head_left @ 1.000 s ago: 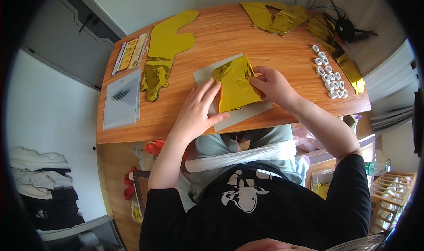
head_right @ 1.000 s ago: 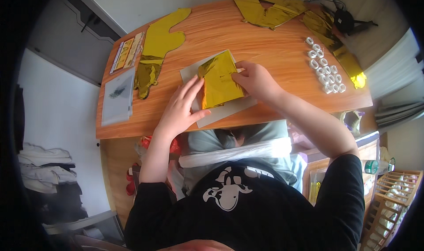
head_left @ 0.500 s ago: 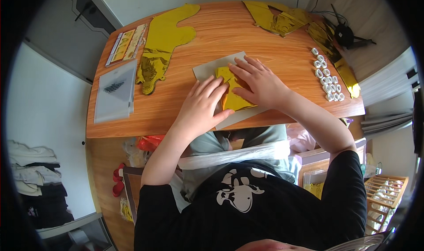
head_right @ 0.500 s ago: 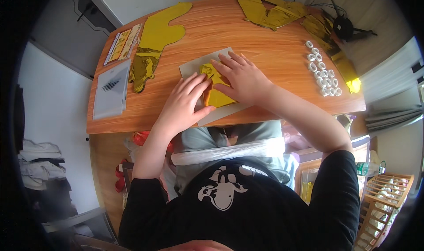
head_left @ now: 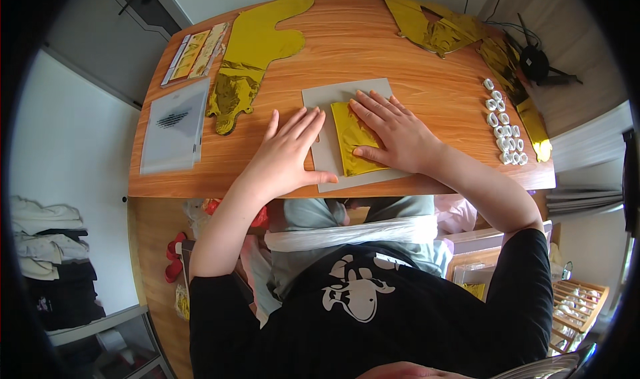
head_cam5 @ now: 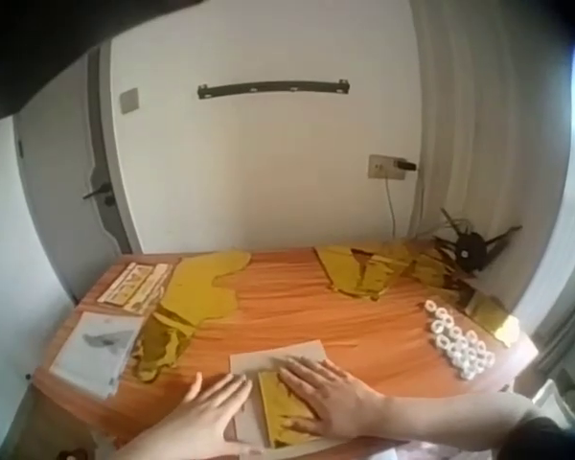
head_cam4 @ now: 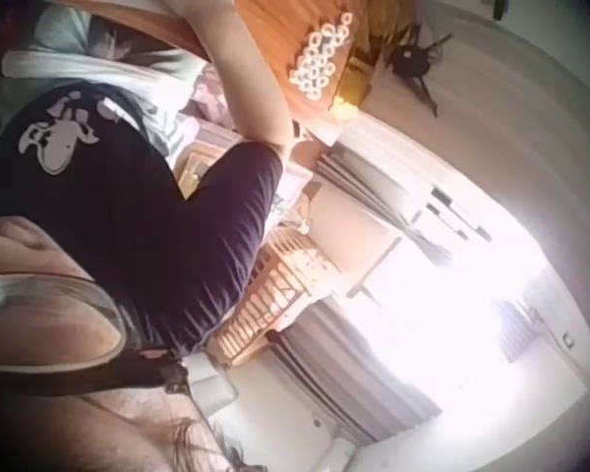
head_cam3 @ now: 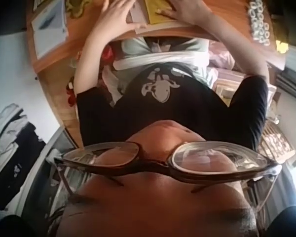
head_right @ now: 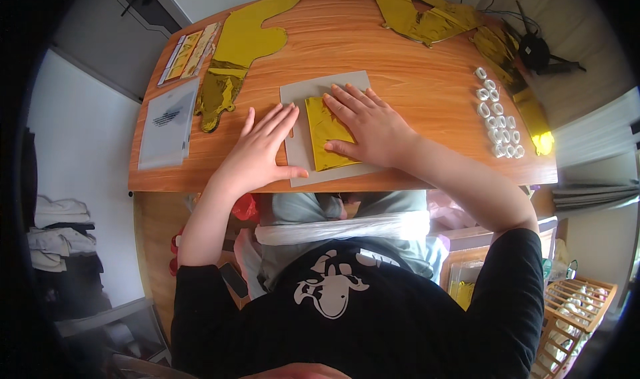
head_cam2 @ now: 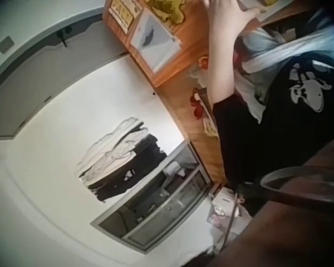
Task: Folding a large gold foil balloon into a small, flat square shape.
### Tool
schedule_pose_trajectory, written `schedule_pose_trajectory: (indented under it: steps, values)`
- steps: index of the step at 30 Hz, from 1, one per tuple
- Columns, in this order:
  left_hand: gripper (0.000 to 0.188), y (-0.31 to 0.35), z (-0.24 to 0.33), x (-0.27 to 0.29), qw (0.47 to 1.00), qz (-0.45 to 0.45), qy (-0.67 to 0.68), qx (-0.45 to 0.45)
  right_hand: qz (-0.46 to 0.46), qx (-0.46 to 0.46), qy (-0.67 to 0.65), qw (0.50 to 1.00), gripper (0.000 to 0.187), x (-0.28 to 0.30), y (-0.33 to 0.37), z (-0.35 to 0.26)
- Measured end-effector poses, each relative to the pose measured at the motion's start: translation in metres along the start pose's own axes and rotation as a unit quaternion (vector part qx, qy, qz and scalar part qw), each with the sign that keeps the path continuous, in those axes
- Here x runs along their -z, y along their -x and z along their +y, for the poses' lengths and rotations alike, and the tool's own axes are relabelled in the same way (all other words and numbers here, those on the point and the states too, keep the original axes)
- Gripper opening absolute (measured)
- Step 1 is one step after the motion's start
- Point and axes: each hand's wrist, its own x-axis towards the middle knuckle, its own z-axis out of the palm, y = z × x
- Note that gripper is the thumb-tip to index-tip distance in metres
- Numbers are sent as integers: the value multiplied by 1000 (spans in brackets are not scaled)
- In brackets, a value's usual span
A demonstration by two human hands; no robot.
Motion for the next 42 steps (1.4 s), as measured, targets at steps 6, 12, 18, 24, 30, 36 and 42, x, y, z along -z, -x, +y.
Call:
schedule_pose_trajectory:
  steps: [6,12,18,24,30,36,42]
  values:
    - [108,-24,2,0,998,34,-31,-31,23,-5,12,1000,86,-7,-1,0]
    - [107,-41,0,-13,994,-11,-8,-111,48,-13,16,999,79,-14,-3,-2]
    - [107,-40,1,-12,993,-29,-29,-109,60,-14,20,998,75,-20,0,0]
    - [104,-41,2,-5,994,-49,-26,-97,60,-7,24,998,76,-20,0,3]
    - [88,-41,-1,-8,989,-42,-50,-133,74,-30,11,997,85,-23,1,6]
    - [81,-42,2,-1,989,-38,-42,-138,49,-45,19,998,101,-14,4,4]
    - [77,-47,12,14,985,-55,-71,-149,23,-61,33,997,105,-7,1,1]
